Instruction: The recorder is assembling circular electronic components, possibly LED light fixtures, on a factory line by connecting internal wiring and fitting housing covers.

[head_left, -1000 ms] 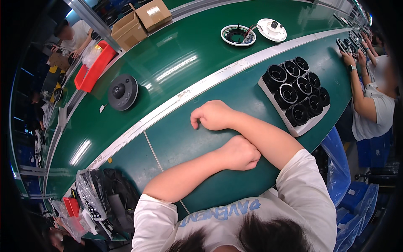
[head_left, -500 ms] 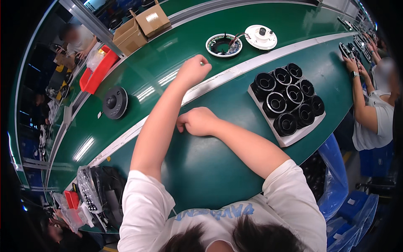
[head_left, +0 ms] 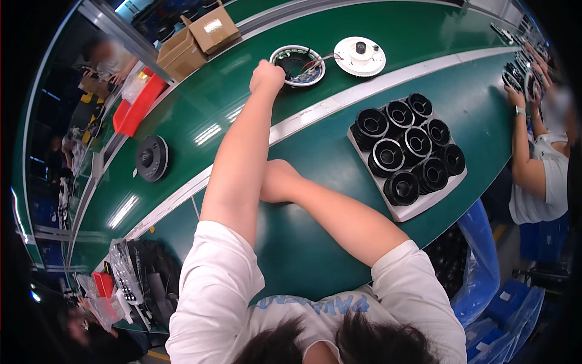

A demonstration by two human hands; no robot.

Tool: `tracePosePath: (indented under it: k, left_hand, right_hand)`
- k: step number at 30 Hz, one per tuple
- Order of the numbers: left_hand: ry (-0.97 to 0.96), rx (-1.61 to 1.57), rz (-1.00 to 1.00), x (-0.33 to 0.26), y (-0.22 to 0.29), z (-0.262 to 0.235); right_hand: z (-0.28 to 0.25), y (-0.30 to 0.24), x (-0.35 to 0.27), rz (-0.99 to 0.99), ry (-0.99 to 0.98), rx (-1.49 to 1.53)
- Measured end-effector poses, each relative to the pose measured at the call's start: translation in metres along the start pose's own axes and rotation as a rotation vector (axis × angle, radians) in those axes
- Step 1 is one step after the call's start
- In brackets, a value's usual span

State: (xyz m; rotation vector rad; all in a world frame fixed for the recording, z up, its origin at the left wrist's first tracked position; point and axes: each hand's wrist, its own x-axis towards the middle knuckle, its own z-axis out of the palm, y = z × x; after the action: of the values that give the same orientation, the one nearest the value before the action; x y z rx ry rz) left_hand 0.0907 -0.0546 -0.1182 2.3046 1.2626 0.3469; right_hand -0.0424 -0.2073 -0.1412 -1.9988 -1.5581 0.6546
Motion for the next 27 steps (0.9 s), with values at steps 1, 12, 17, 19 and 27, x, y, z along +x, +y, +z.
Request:
tracePosePath:
  k: [1, 12, 17, 19, 27]
  left_hand:
    - [0.119, 0.064, 0.110, -0.008, 0.004, -0.009]
    - [0.705, 0.012, 1.047, -0.062, 0.046, -0.184]
    - [0.560, 0.119, 1.074, -0.103, 0.016, -0.263]
    - [0.474, 0.085, 1.036, -0.137, -0.002, -0.291]
    - [0.137, -0.326, 0.913, -0.225, -0.070, -0.317]
  right_hand:
    - [-0.003, 0.000, -0.002, -0.011, -0.002, -0.006]
    - [-0.002, 0.005, -0.005, -0.161, 0.035, 0.070]
    - [-0.034, -0.047, -0.038, -0.372, 0.043, 0.048]
    - [-0.053, -0.069, -0.063, -0.524, 0.168, 0.187]
    - [-0.064, -0.076, -0.079, -0.348, 0.214, 0.883]
